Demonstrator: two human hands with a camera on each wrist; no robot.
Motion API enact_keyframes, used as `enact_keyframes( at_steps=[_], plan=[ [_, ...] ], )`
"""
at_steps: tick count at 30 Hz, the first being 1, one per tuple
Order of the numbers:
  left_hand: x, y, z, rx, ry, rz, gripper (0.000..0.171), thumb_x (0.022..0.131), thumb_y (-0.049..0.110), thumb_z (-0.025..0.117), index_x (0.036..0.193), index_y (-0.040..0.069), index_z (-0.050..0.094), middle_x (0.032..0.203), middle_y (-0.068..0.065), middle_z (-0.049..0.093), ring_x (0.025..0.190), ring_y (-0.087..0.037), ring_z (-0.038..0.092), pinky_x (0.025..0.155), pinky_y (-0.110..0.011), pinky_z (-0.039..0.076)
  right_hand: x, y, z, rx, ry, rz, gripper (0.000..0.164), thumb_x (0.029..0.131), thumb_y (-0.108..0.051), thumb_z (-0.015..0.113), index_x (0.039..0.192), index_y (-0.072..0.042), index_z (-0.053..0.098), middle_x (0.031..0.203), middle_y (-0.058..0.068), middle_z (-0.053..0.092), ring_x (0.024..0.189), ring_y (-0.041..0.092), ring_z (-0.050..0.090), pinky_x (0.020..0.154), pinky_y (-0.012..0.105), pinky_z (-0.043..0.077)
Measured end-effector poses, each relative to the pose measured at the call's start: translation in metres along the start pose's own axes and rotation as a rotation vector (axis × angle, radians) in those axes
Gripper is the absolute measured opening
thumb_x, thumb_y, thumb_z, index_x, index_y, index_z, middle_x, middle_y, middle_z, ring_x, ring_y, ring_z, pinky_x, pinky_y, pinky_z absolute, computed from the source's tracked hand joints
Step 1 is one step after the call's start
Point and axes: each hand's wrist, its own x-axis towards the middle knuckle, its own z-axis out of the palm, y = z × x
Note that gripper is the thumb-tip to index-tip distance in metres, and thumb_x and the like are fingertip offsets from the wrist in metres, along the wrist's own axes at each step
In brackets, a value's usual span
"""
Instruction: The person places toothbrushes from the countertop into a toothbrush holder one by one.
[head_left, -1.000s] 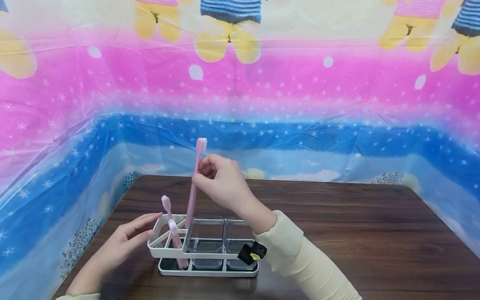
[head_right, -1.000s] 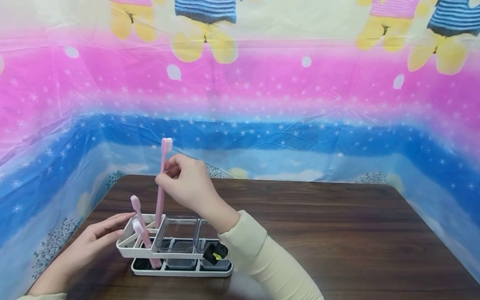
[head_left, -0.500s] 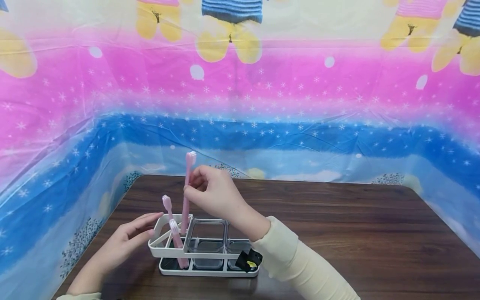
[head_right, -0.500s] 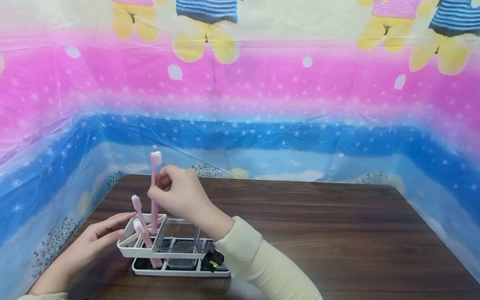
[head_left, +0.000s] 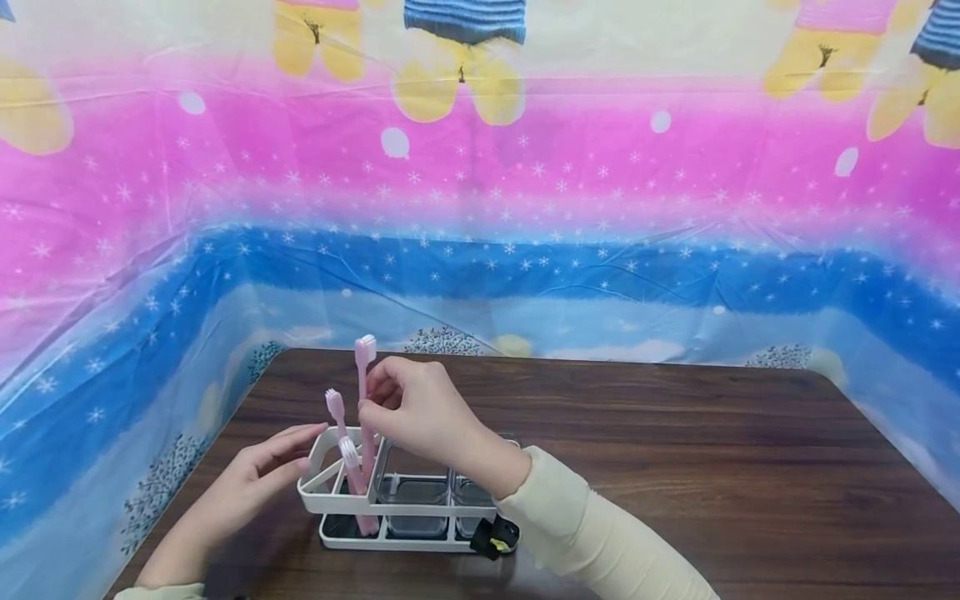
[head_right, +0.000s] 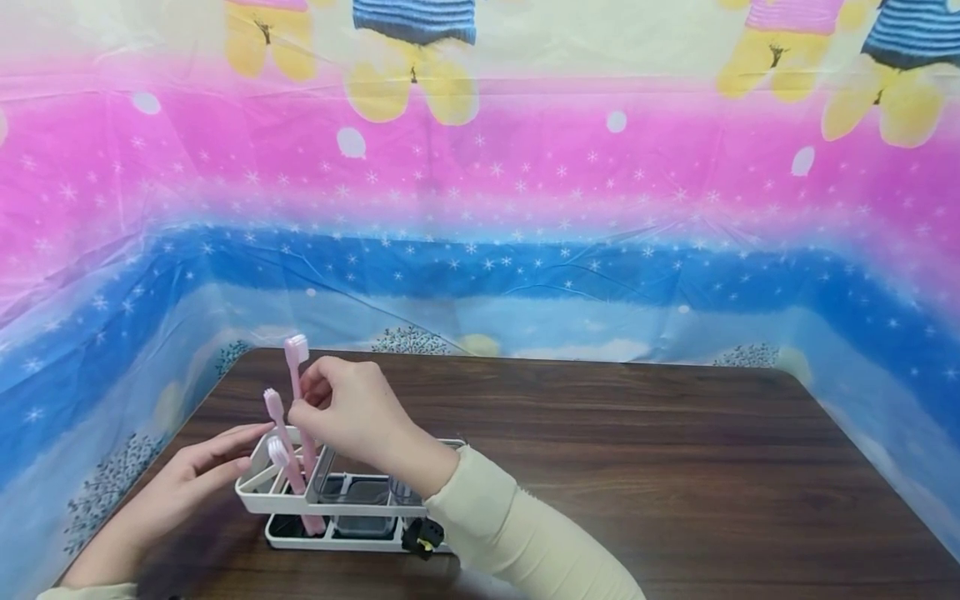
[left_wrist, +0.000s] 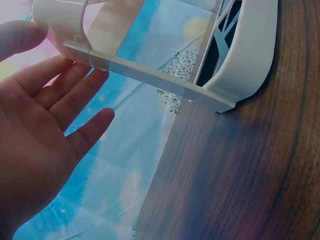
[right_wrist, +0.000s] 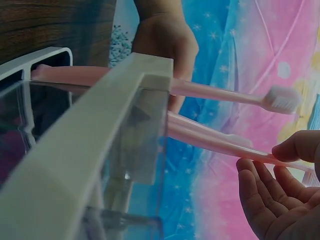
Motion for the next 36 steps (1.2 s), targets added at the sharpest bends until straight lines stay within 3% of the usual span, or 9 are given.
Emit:
enact_keyframes(
  at_steps=[17,23,36],
  plan=[
    [0.000,0.000,0.000,-0.026,-0.007,0.014,0.040,0.097,0.004,0.052,0.136,-0.004,0.050,0.127,0.034,0.044,0.114,0.013,0.045,0.083,-0.018,0.047,-0.007,0.016,0.019,-0.153,-0.091,-0.001,0.006,0.087,-0.011,0.067,0.092,-0.007,0.066,0.079,-0.005,0.066,0.068,-0.004,0.055,0.063,0.012,0.047],
    [0.000,0.001,0.000,-0.008,-0.001,-0.014,0.039,0.098,0.006,0.052,0.136,-0.003,0.051,0.125,0.036,0.043,0.114,0.015,0.043,0.082,-0.019,0.047,-0.010,0.021,0.023,-0.168,-0.114,0.007,0.007,0.088,-0.012,0.067,0.092,-0.007,0.066,0.078,-0.005,0.066,0.066,-0.004,0.054,0.061,0.011,0.046],
    [0.000,0.001,0.000,-0.011,0.001,0.002,0.039,0.097,0.004,0.053,0.135,-0.003,0.051,0.126,0.035,0.044,0.114,0.014,0.044,0.083,-0.018,0.046,-0.013,0.024,0.025,-0.189,-0.162,0.024,0.008,0.087,-0.014,0.069,0.092,-0.009,0.065,0.079,-0.008,0.065,0.067,-0.005,0.054,0.062,0.011,0.046]
  ],
)
